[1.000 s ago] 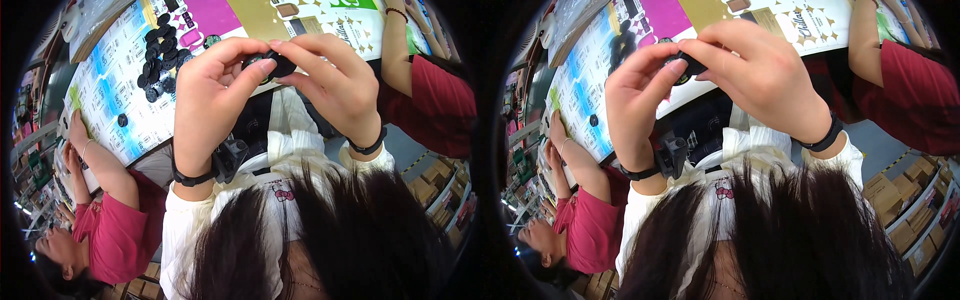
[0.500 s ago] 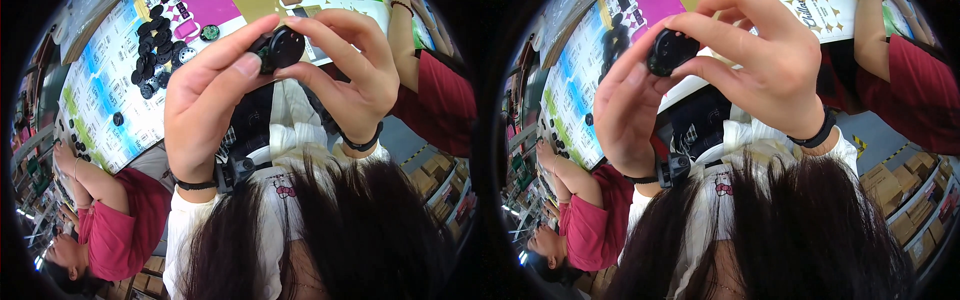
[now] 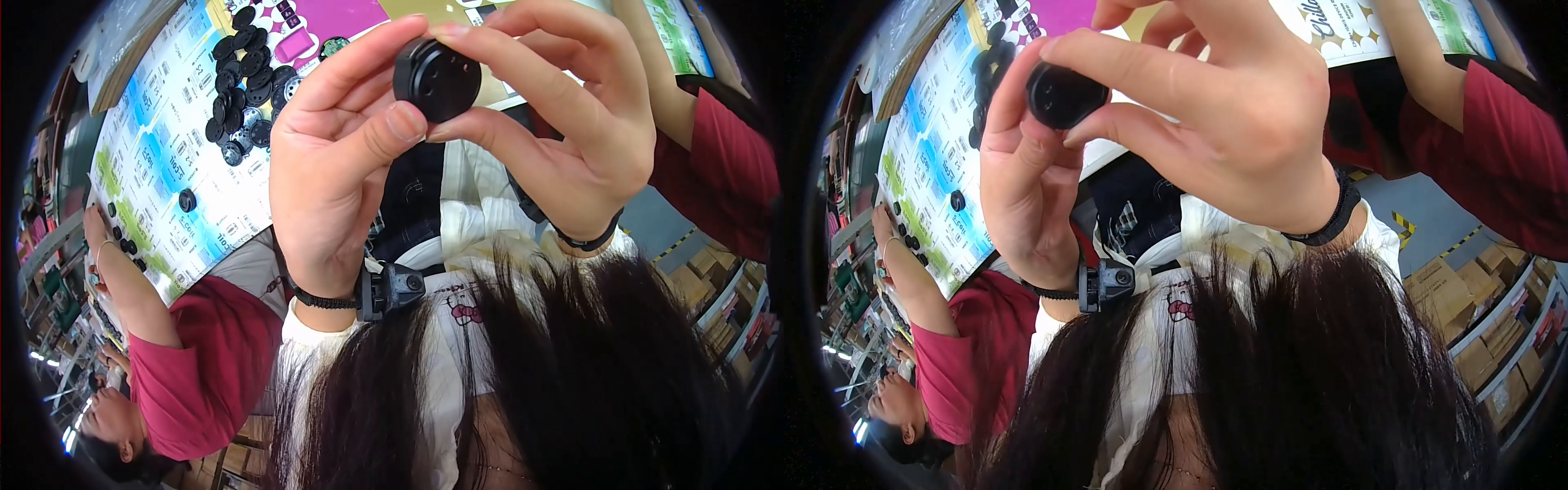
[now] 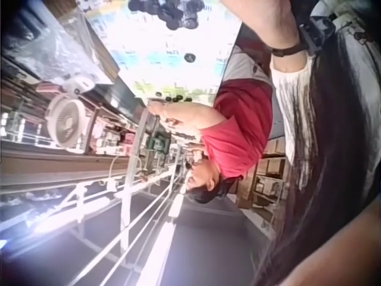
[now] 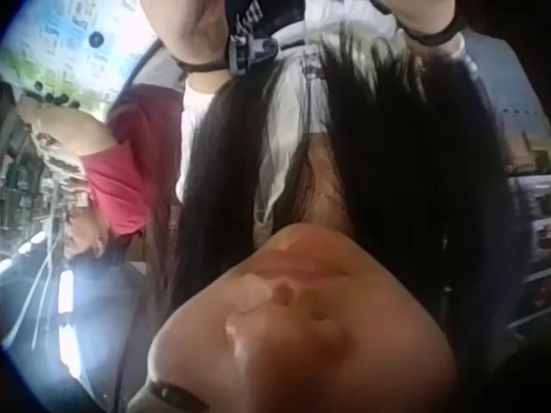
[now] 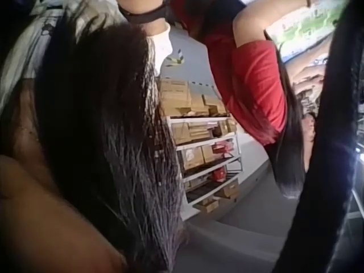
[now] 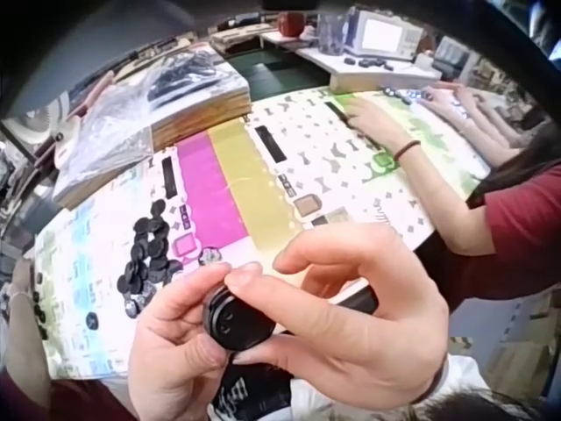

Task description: Picking up, inspecting, and assembling small black electronic or plastic components at a workstation.

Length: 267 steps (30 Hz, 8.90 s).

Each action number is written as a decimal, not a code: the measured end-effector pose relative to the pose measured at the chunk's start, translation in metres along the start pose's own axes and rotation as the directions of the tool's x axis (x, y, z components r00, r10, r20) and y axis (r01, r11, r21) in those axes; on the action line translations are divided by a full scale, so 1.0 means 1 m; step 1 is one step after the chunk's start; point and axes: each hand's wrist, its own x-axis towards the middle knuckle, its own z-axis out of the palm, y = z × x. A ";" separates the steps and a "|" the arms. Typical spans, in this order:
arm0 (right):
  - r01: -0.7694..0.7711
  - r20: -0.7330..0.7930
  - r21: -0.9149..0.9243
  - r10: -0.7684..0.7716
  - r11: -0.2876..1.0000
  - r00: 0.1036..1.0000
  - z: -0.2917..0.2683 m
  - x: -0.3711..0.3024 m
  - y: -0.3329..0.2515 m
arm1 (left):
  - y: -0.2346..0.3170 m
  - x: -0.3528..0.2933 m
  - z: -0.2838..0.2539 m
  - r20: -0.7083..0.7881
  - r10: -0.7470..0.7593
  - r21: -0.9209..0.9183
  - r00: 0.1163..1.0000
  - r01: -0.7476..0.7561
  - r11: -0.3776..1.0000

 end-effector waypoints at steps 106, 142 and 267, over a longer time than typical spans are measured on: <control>0.037 -0.077 0.469 0.000 0.882 0.997 0.015 0.029 0.033 | 0.030 0.029 0.020 -0.076 -0.056 0.140 0.995 0.066 0.988; 0.393 -0.057 0.040 -0.390 0.919 0.919 0.010 0.030 0.017 | 0.024 0.013 0.014 0.055 -0.028 0.252 0.998 0.013 0.968; 0.173 -0.069 0.016 -0.172 0.985 0.983 0.013 0.011 0.008 | 0.005 0.011 -0.006 0.037 -0.028 -0.086 0.999 0.031 0.996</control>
